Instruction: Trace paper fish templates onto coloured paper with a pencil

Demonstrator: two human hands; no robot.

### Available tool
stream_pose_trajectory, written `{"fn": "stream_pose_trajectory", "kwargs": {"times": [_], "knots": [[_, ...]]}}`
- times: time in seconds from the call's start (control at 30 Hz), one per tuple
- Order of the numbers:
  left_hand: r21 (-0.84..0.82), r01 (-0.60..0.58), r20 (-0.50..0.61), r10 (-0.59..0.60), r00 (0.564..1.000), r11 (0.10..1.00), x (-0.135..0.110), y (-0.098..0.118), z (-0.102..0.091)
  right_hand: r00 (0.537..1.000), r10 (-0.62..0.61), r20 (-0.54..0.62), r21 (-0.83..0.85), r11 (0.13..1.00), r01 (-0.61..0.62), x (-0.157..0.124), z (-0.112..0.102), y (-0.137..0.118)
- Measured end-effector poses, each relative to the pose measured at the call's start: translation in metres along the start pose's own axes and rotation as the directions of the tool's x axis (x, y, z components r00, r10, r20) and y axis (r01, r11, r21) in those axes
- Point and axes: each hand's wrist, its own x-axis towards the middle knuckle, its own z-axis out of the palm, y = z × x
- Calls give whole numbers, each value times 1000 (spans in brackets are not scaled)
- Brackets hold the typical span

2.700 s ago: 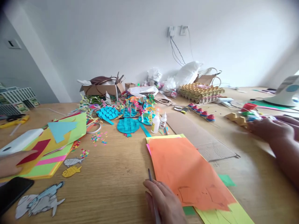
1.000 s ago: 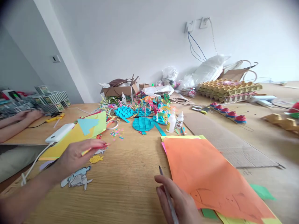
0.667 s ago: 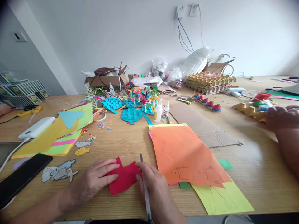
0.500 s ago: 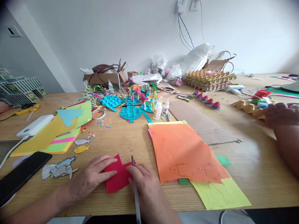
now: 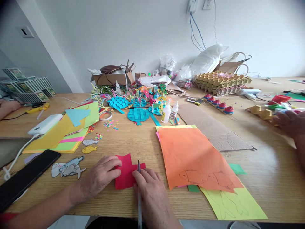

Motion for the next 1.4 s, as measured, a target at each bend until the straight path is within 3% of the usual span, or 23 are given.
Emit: {"fn": "stream_pose_trajectory", "kwargs": {"times": [0.13,0.27,0.37,0.43,0.53,0.67,0.87,1.07,1.23,1.4], "knots": [[-1,43,104,-43,994,999,-1,-3,-4,1000,2,11,-8,1000,-2,-2,5,2],[-55,144,248,-126,961,988,-14,-22,-37,999,-54,5,-48,997,54,-4,6,6],[-47,391,369,-348,862,919,-39,-53,-69,997,-72,3,-52,996,72,-5,5,9],[6,540,446,-485,752,842,-64,-76,-87,998,-69,-8,-44,997,69,-5,4,10],[97,629,504,-583,637,771,-100,-100,-103,997,-68,-42,-38,997,66,-6,4,10],[203,696,477,-691,543,688,-125,-105,-110,998,-62,-27,-58,997,60,-8,6,13],[151,707,495,-672,550,691,-106,-90,-103,996,-91,19,-97,991,92,-10,8,17],[139,732,534,-673,512,667,-77,-82,-94,996,-78,52,-108,991,83,-10,8,18],[119,761,529,-689,495,638,-69,-86,-87,995,-88,56,-123,988,94,-12,9,17],[-12,801,577,-650,495,599,-71,-99,-87,996,-87,37,-116,989,91,-12,9,17]]}}
